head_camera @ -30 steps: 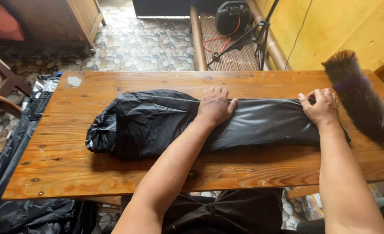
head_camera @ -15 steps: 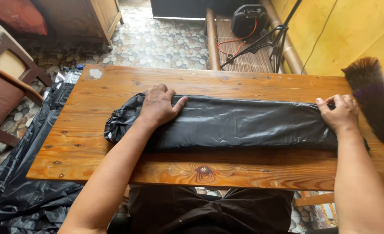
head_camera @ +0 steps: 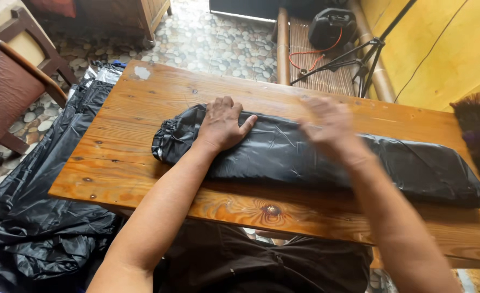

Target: The person places items into black plastic bags on a wooden table, dusts them with a handheld duster, and folds the bags closed by hand.

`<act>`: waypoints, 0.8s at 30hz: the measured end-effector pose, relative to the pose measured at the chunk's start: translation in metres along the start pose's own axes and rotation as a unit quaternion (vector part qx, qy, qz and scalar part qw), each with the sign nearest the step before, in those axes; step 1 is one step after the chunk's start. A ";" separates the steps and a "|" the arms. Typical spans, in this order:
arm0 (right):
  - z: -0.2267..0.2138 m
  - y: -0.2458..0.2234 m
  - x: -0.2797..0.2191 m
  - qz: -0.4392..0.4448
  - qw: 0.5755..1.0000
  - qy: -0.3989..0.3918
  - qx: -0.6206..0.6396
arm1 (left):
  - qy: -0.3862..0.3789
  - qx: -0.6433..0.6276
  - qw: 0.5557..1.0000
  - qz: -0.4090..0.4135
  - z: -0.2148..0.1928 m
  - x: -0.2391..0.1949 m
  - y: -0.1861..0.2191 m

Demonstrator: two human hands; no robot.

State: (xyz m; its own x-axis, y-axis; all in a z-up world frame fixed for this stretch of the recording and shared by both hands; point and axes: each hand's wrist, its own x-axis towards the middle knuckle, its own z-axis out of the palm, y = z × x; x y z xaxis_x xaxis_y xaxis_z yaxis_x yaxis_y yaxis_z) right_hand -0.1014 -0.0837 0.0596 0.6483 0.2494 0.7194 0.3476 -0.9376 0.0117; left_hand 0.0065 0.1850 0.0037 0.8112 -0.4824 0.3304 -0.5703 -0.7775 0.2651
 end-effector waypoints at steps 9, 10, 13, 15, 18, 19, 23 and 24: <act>0.036 -0.095 0.002 0.101 0.939 -0.326 0.038 | 0.059 0.043 0.997 0.015 0.024 0.002 -0.022; 0.038 -0.094 0.001 0.100 0.940 -0.325 0.039 | 0.059 0.045 0.997 0.014 -0.005 -0.008 -0.015; 0.040 -0.090 0.000 0.101 0.944 -0.312 0.029 | -0.150 0.079 0.985 -0.040 -0.074 -0.033 -0.001; 0.037 -0.093 0.004 0.107 0.936 -0.335 0.035 | -0.170 0.080 0.981 -0.050 -0.099 -0.054 -0.006; 0.032 -0.095 0.007 0.112 0.929 -0.350 0.042 | -0.157 0.021 0.987 -0.038 -0.091 -0.071 -0.027; 0.031 -0.097 0.013 0.107 0.931 -0.346 0.041 | -0.150 0.023 0.988 -0.040 -0.090 -0.072 -0.027; 0.023 -0.115 0.035 0.121 0.921 -0.370 0.033 | -0.152 0.046 0.986 -0.039 -0.084 -0.071 -0.028; 0.021 -0.123 0.043 0.114 0.929 -0.350 0.036 | -0.157 0.043 0.986 -0.039 -0.084 -0.070 -0.029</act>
